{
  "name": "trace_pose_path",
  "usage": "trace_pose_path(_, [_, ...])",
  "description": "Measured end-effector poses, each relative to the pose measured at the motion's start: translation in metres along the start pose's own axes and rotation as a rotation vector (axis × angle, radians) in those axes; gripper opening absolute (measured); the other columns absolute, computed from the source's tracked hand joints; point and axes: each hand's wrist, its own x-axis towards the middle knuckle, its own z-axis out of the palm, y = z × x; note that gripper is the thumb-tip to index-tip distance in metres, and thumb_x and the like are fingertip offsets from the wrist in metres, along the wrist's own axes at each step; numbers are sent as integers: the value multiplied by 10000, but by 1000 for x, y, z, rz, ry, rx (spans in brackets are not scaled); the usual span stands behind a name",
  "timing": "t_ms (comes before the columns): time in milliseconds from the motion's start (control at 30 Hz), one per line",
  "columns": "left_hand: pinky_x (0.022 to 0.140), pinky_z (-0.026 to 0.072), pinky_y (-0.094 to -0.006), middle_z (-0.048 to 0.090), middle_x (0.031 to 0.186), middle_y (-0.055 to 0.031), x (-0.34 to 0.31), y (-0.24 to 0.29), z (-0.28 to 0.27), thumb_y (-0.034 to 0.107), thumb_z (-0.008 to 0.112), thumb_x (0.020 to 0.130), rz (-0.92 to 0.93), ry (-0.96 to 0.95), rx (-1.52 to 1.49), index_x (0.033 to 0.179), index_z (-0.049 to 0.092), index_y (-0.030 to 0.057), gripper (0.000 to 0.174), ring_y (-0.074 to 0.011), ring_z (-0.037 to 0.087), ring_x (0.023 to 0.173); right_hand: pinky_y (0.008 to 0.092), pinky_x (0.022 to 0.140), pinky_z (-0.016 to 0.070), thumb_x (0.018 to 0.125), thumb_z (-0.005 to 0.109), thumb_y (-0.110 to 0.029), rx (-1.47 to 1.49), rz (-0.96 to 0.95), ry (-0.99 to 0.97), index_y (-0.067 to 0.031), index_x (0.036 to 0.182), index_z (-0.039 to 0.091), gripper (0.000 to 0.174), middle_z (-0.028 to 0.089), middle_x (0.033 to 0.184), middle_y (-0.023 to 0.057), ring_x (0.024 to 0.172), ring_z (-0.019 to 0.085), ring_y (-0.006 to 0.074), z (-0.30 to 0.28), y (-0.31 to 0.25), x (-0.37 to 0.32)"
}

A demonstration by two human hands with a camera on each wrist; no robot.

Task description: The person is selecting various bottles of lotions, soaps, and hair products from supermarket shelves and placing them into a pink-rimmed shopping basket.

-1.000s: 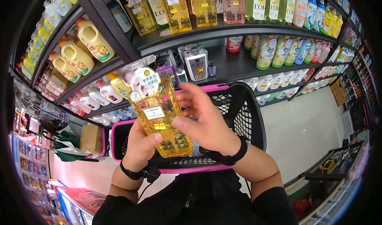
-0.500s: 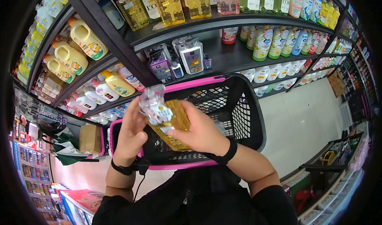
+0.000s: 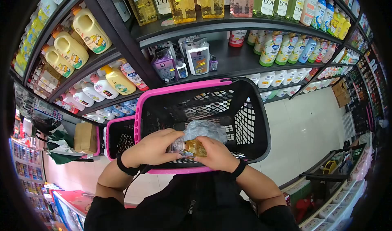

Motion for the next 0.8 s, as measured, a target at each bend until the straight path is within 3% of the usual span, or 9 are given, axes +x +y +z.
trace_pose_path(133, [808,541,-443,657,1039,-163,10,-15,26,222,792,736,40,3,17,1169,594,42,509,-371,660,960,477,942,491,781,803,-186,11,21,-17,18,1318,498,650,632,1168,239,1090,618,436,11,17,-8])
trace_pose_path(300, [797,545,-461,665,997,-180,30,-39,50,241,766,729,4,-121,123,1119,611,32,469,-389,664,949,470,977,484,822,766,-194,-100,1,40,17,1380,459,671,604,1234,259,1138,589,452,11,11,-19])
trace_pose_path(467, [806,536,-495,664,980,-227,58,-133,98,300,781,708,-81,-217,236,989,630,9,431,-419,656,930,462,977,487,860,723,-214,-51,112,-14,-13,1383,483,609,596,1247,259,1142,588,445,4,26,-46])
trace_pose_path(567, [859,546,-476,669,1041,-227,65,-171,114,312,792,740,-201,-278,347,1046,631,2,464,-405,664,980,460,968,494,867,711,-213,-78,97,37,-7,1314,544,520,612,1213,234,1139,591,434,13,41,-59])
trace_pose_path(800, [919,541,-443,658,1126,-225,64,-284,170,246,775,750,-475,-198,445,1117,605,7,470,-375,660,1078,345,835,546,885,723,-136,179,309,175,9,1240,585,408,655,1110,149,966,668,250,14,52,-58])
